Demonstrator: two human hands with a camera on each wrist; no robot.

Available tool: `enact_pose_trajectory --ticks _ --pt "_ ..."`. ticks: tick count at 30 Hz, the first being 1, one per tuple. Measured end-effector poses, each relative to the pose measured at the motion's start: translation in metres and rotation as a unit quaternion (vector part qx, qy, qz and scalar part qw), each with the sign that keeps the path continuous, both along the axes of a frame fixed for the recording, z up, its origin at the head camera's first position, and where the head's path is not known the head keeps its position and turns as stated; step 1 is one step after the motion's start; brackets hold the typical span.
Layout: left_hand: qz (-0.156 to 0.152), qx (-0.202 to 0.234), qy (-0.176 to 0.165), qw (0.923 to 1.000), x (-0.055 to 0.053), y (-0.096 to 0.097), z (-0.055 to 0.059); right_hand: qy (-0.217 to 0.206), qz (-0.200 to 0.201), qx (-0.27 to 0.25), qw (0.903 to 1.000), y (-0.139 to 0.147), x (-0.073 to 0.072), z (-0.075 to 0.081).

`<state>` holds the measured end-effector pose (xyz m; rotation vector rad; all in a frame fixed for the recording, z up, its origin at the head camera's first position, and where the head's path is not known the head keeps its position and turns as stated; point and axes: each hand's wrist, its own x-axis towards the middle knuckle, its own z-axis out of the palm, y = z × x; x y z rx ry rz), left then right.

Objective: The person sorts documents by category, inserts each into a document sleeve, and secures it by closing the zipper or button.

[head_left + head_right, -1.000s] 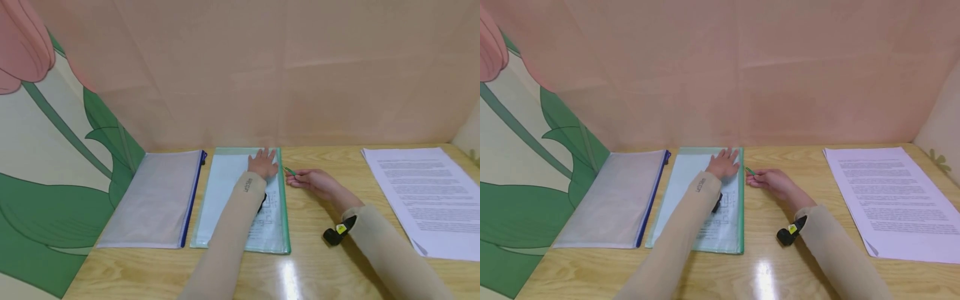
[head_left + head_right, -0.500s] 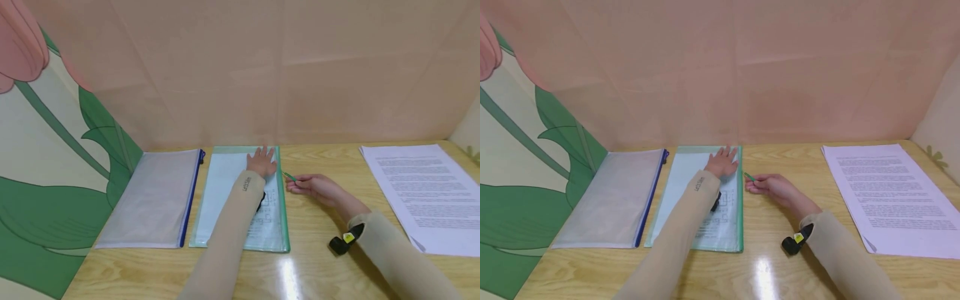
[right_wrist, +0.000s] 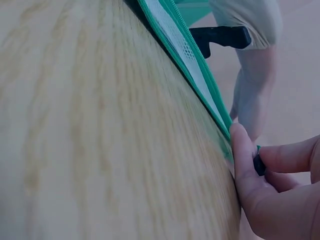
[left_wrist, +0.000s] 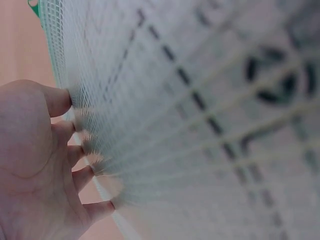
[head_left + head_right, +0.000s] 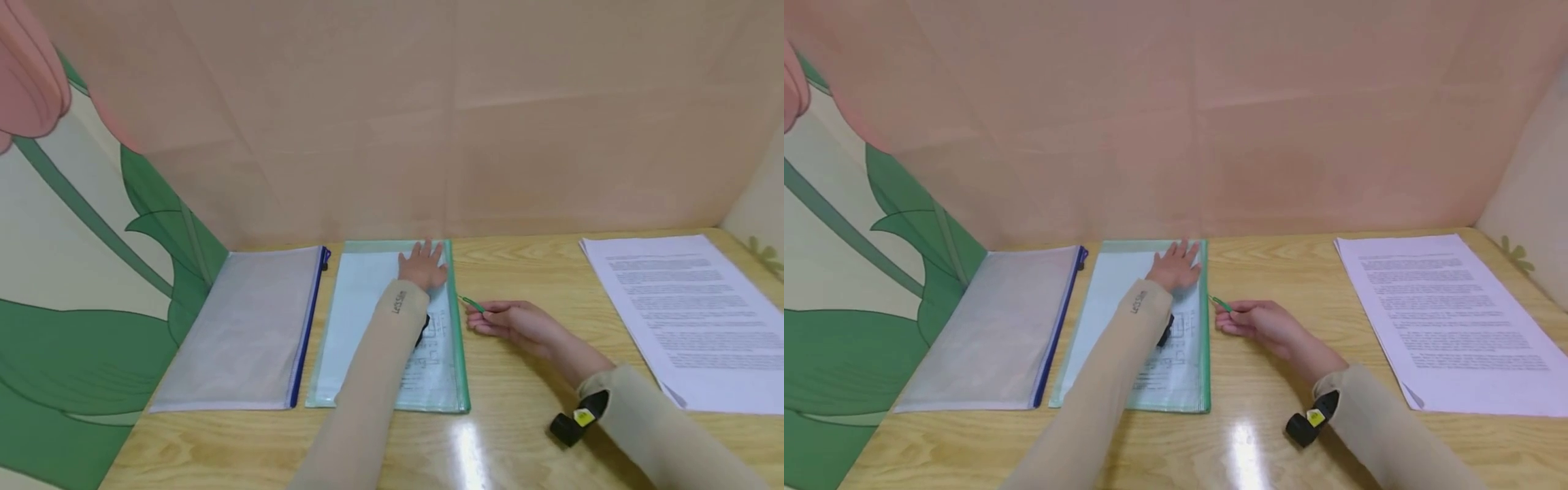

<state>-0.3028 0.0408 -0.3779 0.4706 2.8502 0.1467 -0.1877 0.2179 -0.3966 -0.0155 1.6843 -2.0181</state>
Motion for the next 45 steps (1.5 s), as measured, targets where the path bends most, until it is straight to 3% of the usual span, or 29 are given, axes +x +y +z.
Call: enact_pose_trajectory --ticks 8,23,33,45 --pt "0.002 -0.010 -0.003 0.9999 -0.002 0.000 -0.002 -0.012 0.014 -0.004 0.9998 -0.001 0.010 0.003" --pt "0.000 0.002 -0.007 1.0000 -0.003 0.000 -0.005 -0.019 0.061 -0.003 0.9980 0.000 0.044 0.005" --pt "-0.006 0.008 -0.008 0.9999 -0.004 0.000 -0.003 0.003 0.098 -0.003 0.9951 0.005 0.064 0.005" --pt "0.002 0.018 -0.015 0.9997 -0.003 -0.001 -0.001 0.026 0.160 -0.046 0.9857 0.009 0.089 0.002"
